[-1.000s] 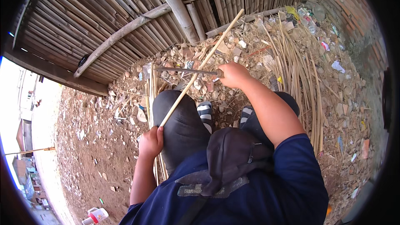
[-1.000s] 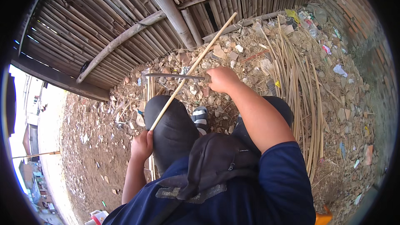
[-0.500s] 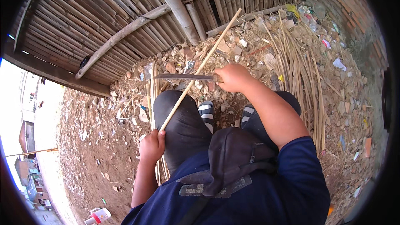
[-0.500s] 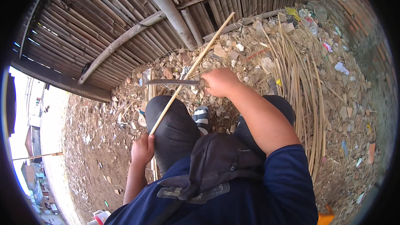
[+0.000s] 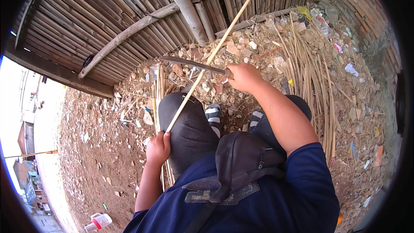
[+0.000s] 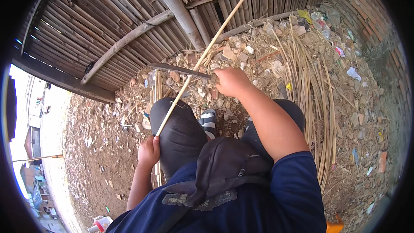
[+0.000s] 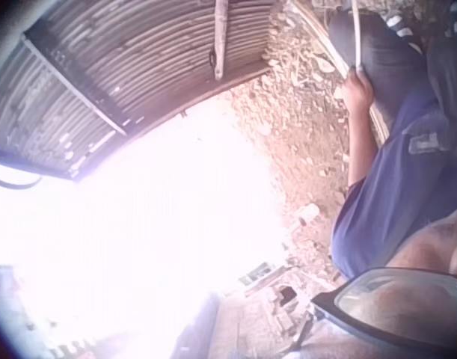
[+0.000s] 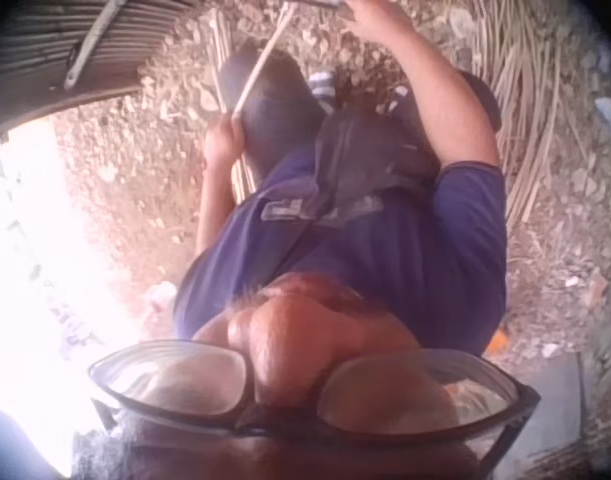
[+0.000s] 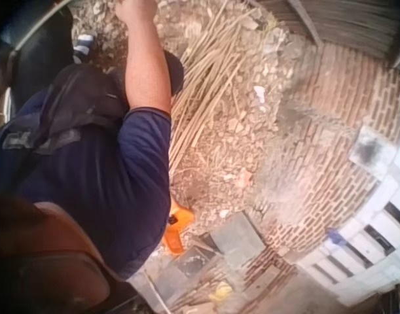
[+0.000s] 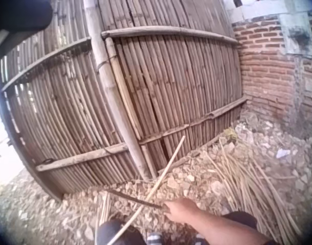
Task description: The person shaves a long thin strip of bamboo by hand using a knife, while sitting on a ground scattered with wood debris.
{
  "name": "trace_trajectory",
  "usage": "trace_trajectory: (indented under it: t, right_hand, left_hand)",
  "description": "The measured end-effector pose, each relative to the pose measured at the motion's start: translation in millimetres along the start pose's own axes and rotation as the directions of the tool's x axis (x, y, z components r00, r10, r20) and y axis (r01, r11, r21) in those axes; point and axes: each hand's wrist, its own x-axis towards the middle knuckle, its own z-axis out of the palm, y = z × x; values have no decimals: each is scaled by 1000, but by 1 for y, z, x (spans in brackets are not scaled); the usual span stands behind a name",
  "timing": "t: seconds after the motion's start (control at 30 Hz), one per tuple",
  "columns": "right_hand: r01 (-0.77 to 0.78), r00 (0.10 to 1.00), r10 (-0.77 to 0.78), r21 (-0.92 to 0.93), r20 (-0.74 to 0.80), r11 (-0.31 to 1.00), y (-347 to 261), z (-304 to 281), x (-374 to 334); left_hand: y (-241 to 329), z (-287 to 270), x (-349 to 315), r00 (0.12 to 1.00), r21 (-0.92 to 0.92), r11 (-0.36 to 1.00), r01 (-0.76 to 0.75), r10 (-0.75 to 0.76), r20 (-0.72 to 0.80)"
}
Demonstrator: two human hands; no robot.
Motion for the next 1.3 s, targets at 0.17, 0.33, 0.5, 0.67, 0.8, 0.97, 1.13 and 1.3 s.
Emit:
trace_trajectory:
  t: [0.17,0.33,0.5,0.67,0.8,0.97,1.13,1.3]
  right_hand:
    - [259,966,-258,-130,19,957,-18,9,-9]
    - [-20,971,17,13,237,1000,-13,2,11]
    - [-55,997,56,-22,53,998,16,4,12]
    - [93,992,-92,-12,83,996,-20,-4,-1]
    - [267,959,-245,-170,139,949,-23,5,-12]
    - [-287,957,282,105,63,952,39,0,17]
    - [-216,976,217,43,-24,975,23,-5,10]
    - [140,982,-130,-69,139,988,-14,3,-5]
  left_hand:
    - [5,4,-1,1000,-17,1000,-5,5,-14]
    - [-10,11,-2,999,-68,997,-40,39,-10]
    - [-2,-4,6,999,26,999,-44,44,18]
    - [-3,2,0,999,-13,999,-36,36,11]
    - [-4,1,-13,998,26,998,-59,59,0]
    - [-8,5,-15,1000,39,999,-11,11,-19]
    - [-1,-1,-15,998,43,998,-36,38,-50]
    - [1,3,-21,1000,26,1000,16,-16,-14]
